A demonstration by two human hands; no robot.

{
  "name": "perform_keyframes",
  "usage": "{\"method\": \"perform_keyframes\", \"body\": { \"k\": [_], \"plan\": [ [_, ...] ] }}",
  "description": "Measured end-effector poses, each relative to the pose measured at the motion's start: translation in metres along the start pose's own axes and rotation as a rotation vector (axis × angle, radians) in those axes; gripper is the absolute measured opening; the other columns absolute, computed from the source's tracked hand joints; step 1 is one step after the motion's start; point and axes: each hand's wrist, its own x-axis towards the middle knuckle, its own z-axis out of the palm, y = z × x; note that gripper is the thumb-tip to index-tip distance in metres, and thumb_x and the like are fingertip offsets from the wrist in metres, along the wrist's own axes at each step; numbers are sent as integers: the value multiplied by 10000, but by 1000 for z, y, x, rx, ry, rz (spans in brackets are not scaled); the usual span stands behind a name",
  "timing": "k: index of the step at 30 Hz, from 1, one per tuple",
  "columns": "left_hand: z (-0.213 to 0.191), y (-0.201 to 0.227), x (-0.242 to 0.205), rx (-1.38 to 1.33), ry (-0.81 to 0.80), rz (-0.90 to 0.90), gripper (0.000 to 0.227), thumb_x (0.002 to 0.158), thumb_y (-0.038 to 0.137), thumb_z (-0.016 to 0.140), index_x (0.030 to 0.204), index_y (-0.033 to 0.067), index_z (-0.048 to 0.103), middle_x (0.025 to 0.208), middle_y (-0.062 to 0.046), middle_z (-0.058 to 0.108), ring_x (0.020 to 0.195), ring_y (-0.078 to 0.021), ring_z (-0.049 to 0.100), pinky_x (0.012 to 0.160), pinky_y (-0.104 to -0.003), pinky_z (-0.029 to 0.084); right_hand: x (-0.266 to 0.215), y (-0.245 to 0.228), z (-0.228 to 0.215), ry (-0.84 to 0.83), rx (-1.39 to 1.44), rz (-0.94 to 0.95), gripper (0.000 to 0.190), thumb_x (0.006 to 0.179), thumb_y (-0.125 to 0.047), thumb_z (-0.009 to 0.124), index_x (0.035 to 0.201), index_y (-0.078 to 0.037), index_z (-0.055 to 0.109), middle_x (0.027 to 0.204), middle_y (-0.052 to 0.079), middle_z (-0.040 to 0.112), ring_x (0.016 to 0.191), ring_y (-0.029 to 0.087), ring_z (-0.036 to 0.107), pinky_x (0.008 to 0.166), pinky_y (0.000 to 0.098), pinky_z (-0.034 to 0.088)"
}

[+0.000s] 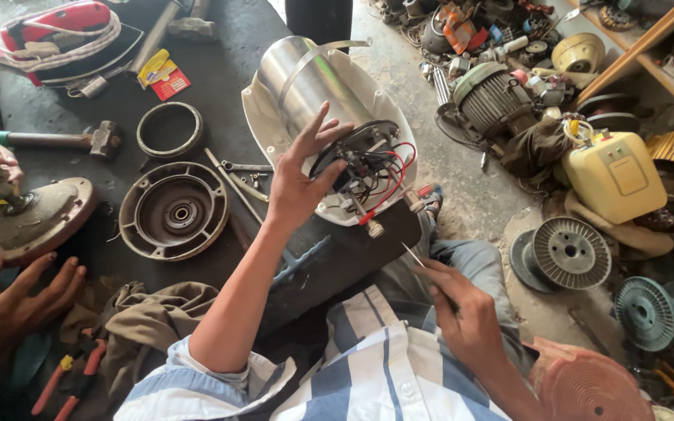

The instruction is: The person manipulates internal wiring and electrical components of a cylindrical appliance unit on a workbench, using a screwdriver to tighten connectors while another person assists with holding secondary housing parts and using pliers.

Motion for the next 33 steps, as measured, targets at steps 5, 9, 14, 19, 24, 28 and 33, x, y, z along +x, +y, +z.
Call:
{"method": "perform_keyframes", "body": {
  "k": [5, 9, 14, 19, 24, 28, 33],
  "plan": [
    [9, 3, 9, 162, 115, 53, 703, 918, 4, 782, 1542, 125, 481, 1151, -64, 812, 1346, -237, 653, 1178, -417, 437, -12, 16, -13, -3, 36, 236, 279, 937, -76, 572, 1170, -78, 727, 1225, 109, 758, 574, 164, 668, 579, 311, 545],
    [16, 14, 20, 115, 112, 19, 674, 915, -5, 761, 1530, 134, 522, 1052, -47, 818, 1221, -184, 730, 1104, -373, 530, -12, 26, -19, 14, 60, 287, 269, 944, -95, 575, 1166, -83, 728, 1218, 82, 761, 504, 122, 621, 526, 287, 522],
    [25, 34, 25, 22, 83, -46, 697, 901, -26, 735, 1540, 129, 504, 1022, -47, 774, 1041, -137, 732, 1017, -331, 555, -7, 44, -24, 66, 195, 253, 248, 984, -80, 538, 1182, -75, 688, 1172, 49, 721, 604, 92, 604, 571, 253, 513],
    [36, 47, 16, 35, 39, 2, 671, 931, -65, 662, 1558, 95, 485, 1024, -54, 756, 972, -127, 710, 970, -316, 555, 31, 51, -30, 71, 434, 346, 210, 987, -24, 555, 1155, -89, 664, 839, 30, 526, 664, 100, 468, 576, 258, 384],
    [64, 64, -23, -30, 107, 20, 643, 949, -68, 641, 1557, 68, 484, 1034, -68, 713, 985, -146, 702, 932, -309, 570, 121, 23, -30, 38, 186, -34, 253, 934, -67, 630, 1157, -93, 746, 932, 84, 594, 826, 206, 579, 749, 327, 470],
    [79, 73, -54, -136, 210, -220, 578, 934, -73, 606, 1495, 41, 521, 1019, -69, 716, 986, -139, 739, 797, -275, 581, 179, 1, -13, -122, 104, -169, 271, 909, -158, 708, 1175, -139, 757, 1020, 89, 652, 847, 234, 679, 788, 363, 538],
    [74, 58, -66, -292, 304, -147, 575, 983, -79, 598, 1539, 8, 479, 1077, -95, 691, 1039, -161, 706, 934, -284, 557, 204, 1, 7, -208, -165, -450, 333, 798, -230, 822, 1101, -102, 770, 1033, 109, 673, 869, 303, 697, 761, 433, 540]
  ]
}}
